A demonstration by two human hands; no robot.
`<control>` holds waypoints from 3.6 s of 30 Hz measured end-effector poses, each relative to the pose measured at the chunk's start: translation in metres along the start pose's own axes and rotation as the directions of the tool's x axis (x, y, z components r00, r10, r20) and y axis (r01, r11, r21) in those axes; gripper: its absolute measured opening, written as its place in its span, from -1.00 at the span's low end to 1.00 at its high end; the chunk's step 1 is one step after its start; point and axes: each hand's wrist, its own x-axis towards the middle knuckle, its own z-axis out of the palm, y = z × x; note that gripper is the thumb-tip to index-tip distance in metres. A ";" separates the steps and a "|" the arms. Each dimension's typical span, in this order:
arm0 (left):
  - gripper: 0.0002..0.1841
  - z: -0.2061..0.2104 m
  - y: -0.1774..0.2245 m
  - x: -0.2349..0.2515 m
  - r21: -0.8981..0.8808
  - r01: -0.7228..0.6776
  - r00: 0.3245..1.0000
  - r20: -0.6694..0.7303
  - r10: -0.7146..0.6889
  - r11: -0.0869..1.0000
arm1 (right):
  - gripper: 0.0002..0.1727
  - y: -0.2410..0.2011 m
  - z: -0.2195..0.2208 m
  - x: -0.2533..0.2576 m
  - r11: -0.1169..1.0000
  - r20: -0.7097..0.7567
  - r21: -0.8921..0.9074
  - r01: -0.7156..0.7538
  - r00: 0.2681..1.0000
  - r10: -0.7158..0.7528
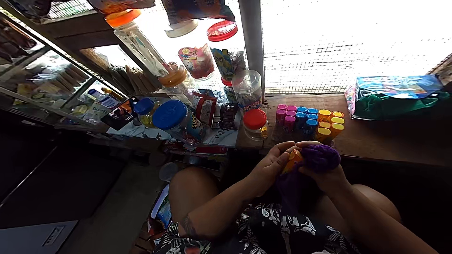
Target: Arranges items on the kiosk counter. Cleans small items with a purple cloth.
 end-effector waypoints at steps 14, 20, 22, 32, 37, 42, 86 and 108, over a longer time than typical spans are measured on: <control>-0.66 -0.005 -0.017 0.000 0.550 -0.270 0.949 0.013 0.315 0.790 | -0.60 0.004 0.000 0.002 0.983 -0.222 -0.183 0.013 0.973 -0.054; -0.56 -0.001 -0.016 -0.001 0.880 -0.143 0.933 -0.033 0.358 0.453 | -0.44 0.000 -0.001 0.005 0.959 -0.252 -0.236 -0.155 0.963 0.094; -0.56 0.000 -0.019 -0.001 0.927 -0.148 0.915 -0.004 0.403 0.344 | -0.44 0.001 -0.001 0.005 0.957 -0.255 -0.240 -0.162 0.962 0.099; -0.62 -0.006 -0.011 -0.001 0.574 -0.170 0.975 -0.021 0.222 0.801 | -0.63 -0.006 -0.001 0.006 0.988 -0.240 -0.063 -0.143 0.963 0.124; -0.73 -0.007 -0.007 -0.002 0.177 -0.037 0.999 0.030 0.032 0.984 | -0.60 -0.006 -0.003 0.006 0.990 -0.179 0.034 -0.137 0.974 0.141; -0.55 -0.013 -0.016 -0.002 -0.123 0.140 0.949 0.301 -0.097 0.983 | -0.53 -0.002 -0.008 0.007 0.970 0.044 0.229 -0.078 0.997 0.070; -0.57 -0.006 -0.017 -0.002 0.181 -0.071 0.997 0.041 0.065 0.981 | -0.77 -0.003 -0.002 0.005 0.937 -0.185 -0.347 0.028 0.978 -0.098; -0.67 0.003 -0.015 -0.001 -0.192 0.181 0.982 -0.015 -0.187 0.965 | -0.72 -0.003 -0.013 0.009 0.929 -0.171 -0.369 0.016 0.982 -0.085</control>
